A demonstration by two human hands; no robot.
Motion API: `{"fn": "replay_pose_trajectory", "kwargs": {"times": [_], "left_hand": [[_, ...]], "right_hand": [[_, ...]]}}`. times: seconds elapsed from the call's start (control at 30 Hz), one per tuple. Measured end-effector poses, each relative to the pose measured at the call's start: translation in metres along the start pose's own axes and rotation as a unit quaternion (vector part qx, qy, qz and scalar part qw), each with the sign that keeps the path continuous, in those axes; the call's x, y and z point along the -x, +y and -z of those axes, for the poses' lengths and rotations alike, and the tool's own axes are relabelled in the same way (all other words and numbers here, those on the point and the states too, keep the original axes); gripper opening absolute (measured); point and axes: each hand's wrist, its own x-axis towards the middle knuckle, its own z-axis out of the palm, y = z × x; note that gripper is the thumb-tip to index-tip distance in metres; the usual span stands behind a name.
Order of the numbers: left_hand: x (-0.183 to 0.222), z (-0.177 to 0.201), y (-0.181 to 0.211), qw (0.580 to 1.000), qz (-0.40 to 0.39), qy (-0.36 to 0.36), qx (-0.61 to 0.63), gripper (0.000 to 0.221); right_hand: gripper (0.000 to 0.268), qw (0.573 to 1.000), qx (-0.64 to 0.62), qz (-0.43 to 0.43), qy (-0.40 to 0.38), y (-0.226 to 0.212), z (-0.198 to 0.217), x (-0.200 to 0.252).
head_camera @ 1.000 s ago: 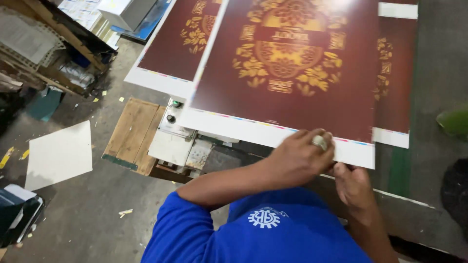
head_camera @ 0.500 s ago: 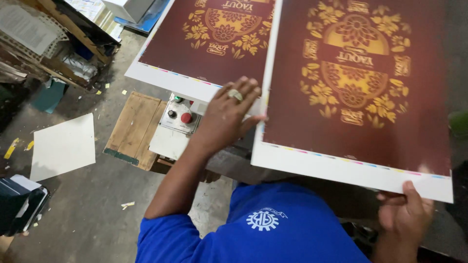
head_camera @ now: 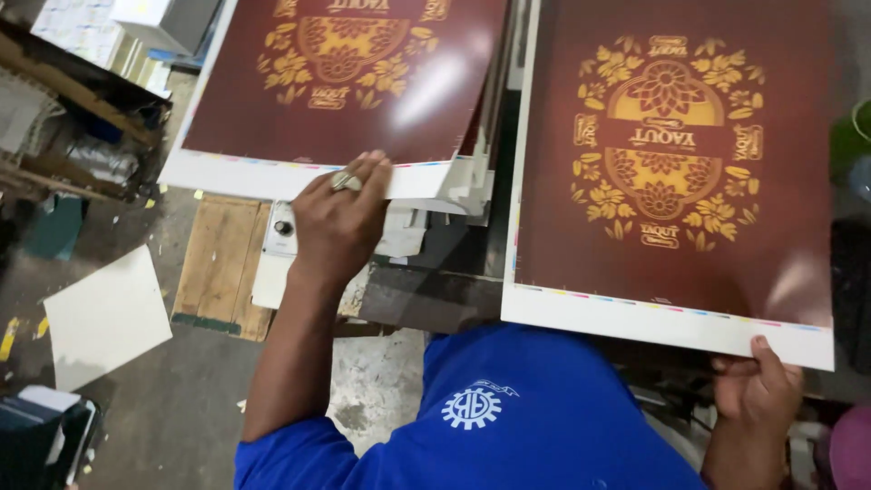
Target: The person repeatedly picks up a large printed sheet from a stack on the left and places it onto a stack on the right. The sheets feature a maroon and gold design. The person handles the sheets one at a time throughout the clip.
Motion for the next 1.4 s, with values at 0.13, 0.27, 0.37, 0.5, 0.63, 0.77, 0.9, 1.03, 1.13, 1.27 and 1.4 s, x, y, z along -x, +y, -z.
{"fn": "replay_pose_trajectory", "kwargs": {"times": [0.13, 0.27, 0.37, 0.5, 0.63, 0.77, 0.9, 1.03, 1.13, 1.27, 1.4], "left_hand": [[-0.003, 0.004, 0.008, 1.000, -0.005, -0.014, 0.008, 0.029], [-0.003, 0.012, 0.013, 0.996, -0.005, -0.083, 0.035, 0.040], [-0.002, 0.017, 0.016, 0.993, 0.014, -0.106, 0.057, 0.044], [-0.001, 0.021, 0.017, 0.992, 0.019, -0.108, 0.070, 0.047], [0.000, 0.019, 0.015, 0.992, 0.017, -0.103, 0.069, 0.045], [-0.001, 0.016, 0.014, 0.994, 0.013, -0.088, 0.067, 0.040], [0.001, 0.011, 0.009, 0.998, 0.027, -0.014, 0.051, 0.030], [0.000, 0.024, 0.007, 0.996, 0.036, 0.066, 0.039, 0.026], [-0.004, 0.032, 0.018, 0.990, 0.038, 0.122, 0.052, 0.027], [-0.024, 0.025, 0.061, 0.982, -0.038, 0.119, 0.143, 0.025], [-0.036, 0.000, 0.115, 0.978, -0.073, 0.043, 0.191, 0.029]], "right_hand": [[0.018, 0.998, 0.046, 0.013, 0.051, 0.015, 0.009, 0.001], [0.017, 0.994, 0.085, -0.005, 0.063, 0.022, 0.006, 0.002], [0.013, 0.992, 0.109, -0.024, 0.059, 0.024, -0.003, 0.000], [0.027, 0.982, 0.164, -0.028, 0.091, 0.026, -0.019, -0.007], [0.016, 0.983, 0.171, -0.022, 0.060, 0.041, -0.016, -0.027], [0.037, 0.977, 0.202, -0.041, 0.060, 0.053, -0.033, -0.065], [0.037, 0.976, 0.203, -0.069, 0.043, 0.057, -0.034, -0.093], [0.043, 0.975, 0.170, -0.128, 0.067, 0.049, -0.034, -0.089], [0.059, 0.967, 0.199, -0.118, 0.109, 0.052, -0.034, -0.078], [0.059, 0.967, 0.231, -0.103, 0.037, 0.043, -0.102, -0.054], [0.053, 0.957, 0.236, -0.076, -0.150, 0.014, -0.221, -0.021]]}}
